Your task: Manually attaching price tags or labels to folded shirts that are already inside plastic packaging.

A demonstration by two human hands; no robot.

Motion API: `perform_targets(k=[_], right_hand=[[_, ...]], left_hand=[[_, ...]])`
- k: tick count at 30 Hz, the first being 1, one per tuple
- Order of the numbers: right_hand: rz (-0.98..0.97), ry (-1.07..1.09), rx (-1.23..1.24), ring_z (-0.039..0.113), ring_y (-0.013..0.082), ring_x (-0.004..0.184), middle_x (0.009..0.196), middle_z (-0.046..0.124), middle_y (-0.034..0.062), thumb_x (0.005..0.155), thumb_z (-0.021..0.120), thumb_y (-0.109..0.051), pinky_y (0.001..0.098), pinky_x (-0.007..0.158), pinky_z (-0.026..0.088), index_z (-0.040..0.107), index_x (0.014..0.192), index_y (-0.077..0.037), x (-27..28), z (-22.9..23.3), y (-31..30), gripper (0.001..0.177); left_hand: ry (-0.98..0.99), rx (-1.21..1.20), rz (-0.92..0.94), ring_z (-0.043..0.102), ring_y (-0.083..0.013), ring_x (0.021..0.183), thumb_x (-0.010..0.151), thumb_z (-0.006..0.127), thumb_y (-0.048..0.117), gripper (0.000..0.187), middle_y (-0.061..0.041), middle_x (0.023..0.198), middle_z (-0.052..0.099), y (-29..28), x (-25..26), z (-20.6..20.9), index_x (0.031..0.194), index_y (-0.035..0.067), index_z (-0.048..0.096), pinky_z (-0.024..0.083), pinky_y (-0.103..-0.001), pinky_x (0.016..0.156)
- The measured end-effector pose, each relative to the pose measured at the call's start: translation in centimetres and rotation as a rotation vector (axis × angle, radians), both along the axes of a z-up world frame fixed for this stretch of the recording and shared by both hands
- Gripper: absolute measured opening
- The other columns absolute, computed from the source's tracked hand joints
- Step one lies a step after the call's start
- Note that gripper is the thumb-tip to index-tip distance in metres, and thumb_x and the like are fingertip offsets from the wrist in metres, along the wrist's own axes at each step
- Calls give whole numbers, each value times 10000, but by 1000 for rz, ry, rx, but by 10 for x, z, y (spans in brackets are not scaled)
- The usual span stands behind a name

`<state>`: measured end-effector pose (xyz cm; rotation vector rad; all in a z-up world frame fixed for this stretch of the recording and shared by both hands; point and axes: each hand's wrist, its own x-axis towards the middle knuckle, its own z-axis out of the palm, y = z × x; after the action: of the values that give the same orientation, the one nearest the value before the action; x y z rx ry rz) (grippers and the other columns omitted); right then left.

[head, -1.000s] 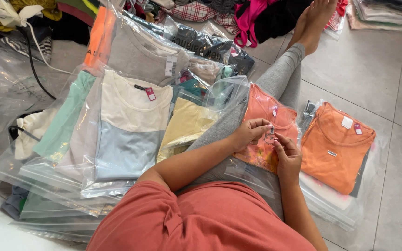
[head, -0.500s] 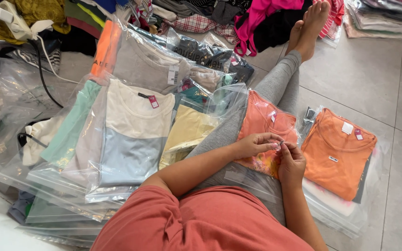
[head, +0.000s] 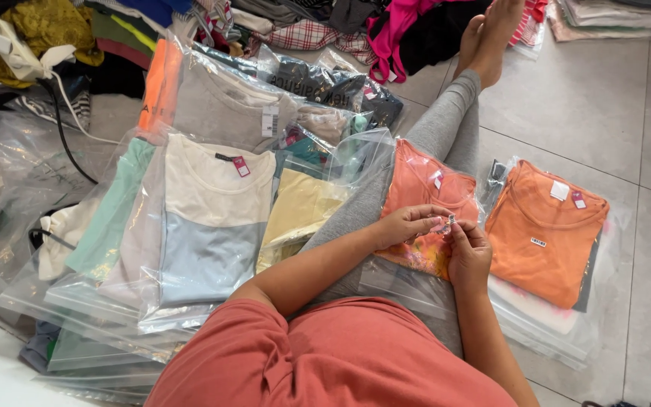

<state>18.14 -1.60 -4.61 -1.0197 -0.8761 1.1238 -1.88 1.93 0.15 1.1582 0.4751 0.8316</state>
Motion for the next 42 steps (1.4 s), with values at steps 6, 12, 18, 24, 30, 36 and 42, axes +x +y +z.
perform_targets(k=[6, 12, 18, 24, 30, 36, 42], right_hand=[[25, 38, -26, 705, 134, 755, 790, 642, 53, 1062, 679, -179, 215, 599, 563, 642, 1110, -85, 5, -6, 4, 112], [69, 15, -97, 704, 131, 749, 804, 658, 62, 1060, 679, -164, 215, 622, 565, 637, 1121, -92, 12, -16, 10, 104], [88, 120, -166, 725, 165, 786, 872, 702, 77, 1076, 650, -157, 246, 675, 585, 637, 1129, -107, 16, 8, 6, 74], [236, 143, -278, 771, 145, 848, 1002, 761, 72, 1099, 593, -183, 242, 732, 610, 671, 1147, -69, 47, 32, 15, 146], [355, -138, -316, 734, 118, 859, 1098, 725, 43, 1121, 578, -235, 212, 624, 565, 684, 1188, -68, 65, 27, 27, 208], [439, -246, -374, 701, 157, 750, 910, 666, 47, 1160, 536, -306, 222, 528, 507, 645, 1120, -79, 44, 31, 40, 255], [422, -432, -313, 410, 188, 274, 575, 565, 170, 1189, 450, -346, 264, 267, 259, 602, 1005, -90, 21, 7, 51, 350]], left_hand=[[5, 39, 61, 422, -44, 421, 1094, 568, 216, 322, 40, 597, 461, 7, 10, -25, 1409, 191, 624, 387, -156, 399], [22, 35, 238, 456, -38, 433, 1067, 576, 174, 302, 34, 597, 491, -3, 10, -12, 1358, 161, 656, 380, -160, 399], [-15, -4, 413, 559, -93, 435, 1059, 582, 161, 296, -1, 619, 560, 18, 20, -64, 1349, 147, 638, 436, -198, 386], [-7, -38, 411, 537, -79, 462, 1058, 564, 141, 306, 26, 647, 532, 6, 9, -31, 1358, 100, 600, 425, -195, 416], [232, 122, 377, 594, -67, 632, 1038, 612, 193, 344, 18, 739, 666, 13, 16, -52, 1380, 159, 609, 478, -223, 558], [853, 240, 234, 671, -363, 1261, 1037, 521, 365, 522, -212, 1278, 728, 15, 17, -49, 1480, 88, 533, 534, -489, 1092], [550, -39, 320, 672, -197, 552, 1025, 513, 278, 528, -35, 628, 666, 25, 12, -69, 1528, 120, 477, 546, -371, 451]])
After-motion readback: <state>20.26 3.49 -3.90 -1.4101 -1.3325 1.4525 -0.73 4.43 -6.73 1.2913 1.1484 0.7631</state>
